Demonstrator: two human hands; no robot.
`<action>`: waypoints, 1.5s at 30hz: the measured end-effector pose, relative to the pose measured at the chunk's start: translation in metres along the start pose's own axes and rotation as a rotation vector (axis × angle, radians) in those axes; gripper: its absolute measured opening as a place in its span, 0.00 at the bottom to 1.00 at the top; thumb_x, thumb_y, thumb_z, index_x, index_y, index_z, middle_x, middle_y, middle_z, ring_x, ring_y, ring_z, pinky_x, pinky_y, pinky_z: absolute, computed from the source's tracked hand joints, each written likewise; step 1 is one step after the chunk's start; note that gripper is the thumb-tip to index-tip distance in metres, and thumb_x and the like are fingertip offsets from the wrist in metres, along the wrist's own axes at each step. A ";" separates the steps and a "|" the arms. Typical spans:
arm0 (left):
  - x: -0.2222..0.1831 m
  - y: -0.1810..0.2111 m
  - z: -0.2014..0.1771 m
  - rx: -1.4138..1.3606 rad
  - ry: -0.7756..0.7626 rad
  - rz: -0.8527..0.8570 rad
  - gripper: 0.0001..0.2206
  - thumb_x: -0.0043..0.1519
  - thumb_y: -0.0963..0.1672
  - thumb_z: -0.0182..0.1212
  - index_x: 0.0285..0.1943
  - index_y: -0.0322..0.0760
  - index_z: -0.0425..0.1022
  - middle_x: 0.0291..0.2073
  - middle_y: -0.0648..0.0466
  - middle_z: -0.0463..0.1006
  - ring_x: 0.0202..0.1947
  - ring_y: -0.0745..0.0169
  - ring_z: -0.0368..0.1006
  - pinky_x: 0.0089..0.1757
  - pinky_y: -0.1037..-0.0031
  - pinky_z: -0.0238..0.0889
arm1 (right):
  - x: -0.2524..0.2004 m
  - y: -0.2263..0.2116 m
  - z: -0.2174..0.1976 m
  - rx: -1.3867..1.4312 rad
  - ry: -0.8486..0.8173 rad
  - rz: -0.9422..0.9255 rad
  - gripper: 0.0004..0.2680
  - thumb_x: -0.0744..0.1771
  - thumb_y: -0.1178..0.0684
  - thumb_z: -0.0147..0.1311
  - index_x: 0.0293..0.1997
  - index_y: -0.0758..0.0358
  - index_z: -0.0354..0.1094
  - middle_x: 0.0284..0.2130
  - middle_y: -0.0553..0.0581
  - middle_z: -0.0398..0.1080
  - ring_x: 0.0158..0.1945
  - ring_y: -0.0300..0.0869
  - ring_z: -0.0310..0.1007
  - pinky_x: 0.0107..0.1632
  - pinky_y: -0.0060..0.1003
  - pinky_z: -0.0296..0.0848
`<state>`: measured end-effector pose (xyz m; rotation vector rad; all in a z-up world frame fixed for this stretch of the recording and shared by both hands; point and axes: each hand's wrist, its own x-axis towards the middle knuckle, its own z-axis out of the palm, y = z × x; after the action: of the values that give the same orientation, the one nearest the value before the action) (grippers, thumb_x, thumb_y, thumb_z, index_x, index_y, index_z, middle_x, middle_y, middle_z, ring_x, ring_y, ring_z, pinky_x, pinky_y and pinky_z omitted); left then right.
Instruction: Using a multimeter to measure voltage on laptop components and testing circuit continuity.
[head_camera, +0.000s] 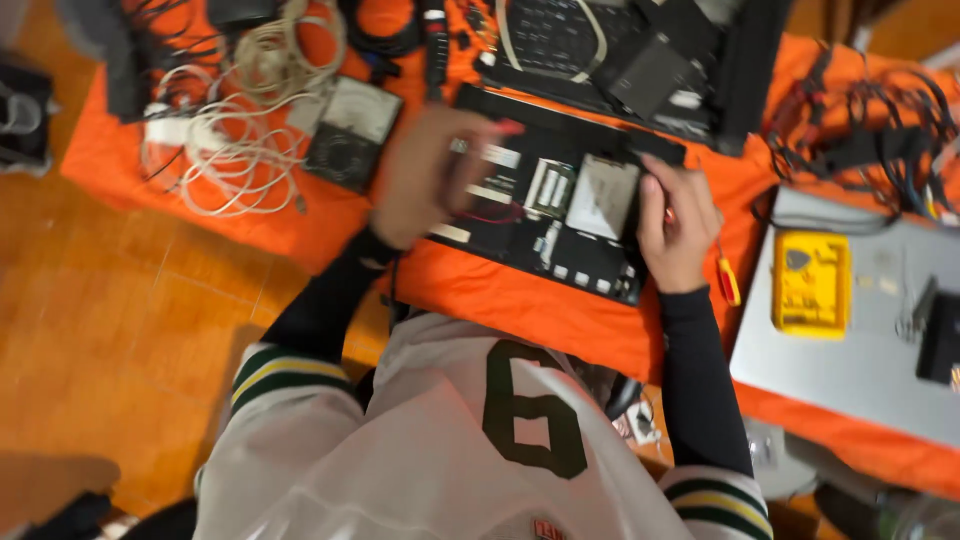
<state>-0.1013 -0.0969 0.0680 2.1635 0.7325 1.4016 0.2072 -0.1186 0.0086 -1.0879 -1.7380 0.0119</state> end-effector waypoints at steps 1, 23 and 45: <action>-0.001 0.004 -0.016 0.222 0.138 0.026 0.10 0.70 0.35 0.57 0.58 0.34 0.70 0.46 0.48 0.75 0.46 0.60 0.76 0.48 0.72 0.70 | 0.003 0.003 0.001 0.018 0.015 -0.017 0.07 0.73 0.66 0.57 0.57 0.66 0.73 0.38 0.59 0.70 0.36 0.42 0.70 0.39 0.32 0.67; -0.126 -0.153 -0.243 0.108 0.679 -0.384 0.08 0.79 0.44 0.57 0.58 0.31 0.72 0.40 0.56 0.79 0.37 0.74 0.71 0.40 0.82 0.65 | 0.022 0.004 -0.008 -0.041 0.057 0.135 0.07 0.72 0.64 0.54 0.55 0.65 0.73 0.34 0.57 0.66 0.32 0.43 0.66 0.34 0.37 0.65; -0.053 0.061 -0.029 0.338 -0.210 0.445 0.16 0.60 0.52 0.75 0.47 0.42 0.80 0.30 0.58 0.71 0.32 0.59 0.70 0.42 0.63 0.67 | -0.064 -0.138 0.004 0.259 -0.128 -0.064 0.13 0.64 0.56 0.68 0.48 0.75 0.72 0.38 0.60 0.71 0.36 0.48 0.73 0.38 0.40 0.72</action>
<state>-0.1352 -0.1743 0.0815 2.8216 0.4490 1.2889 0.1171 -0.2400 0.0248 -0.8573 -1.8264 0.2654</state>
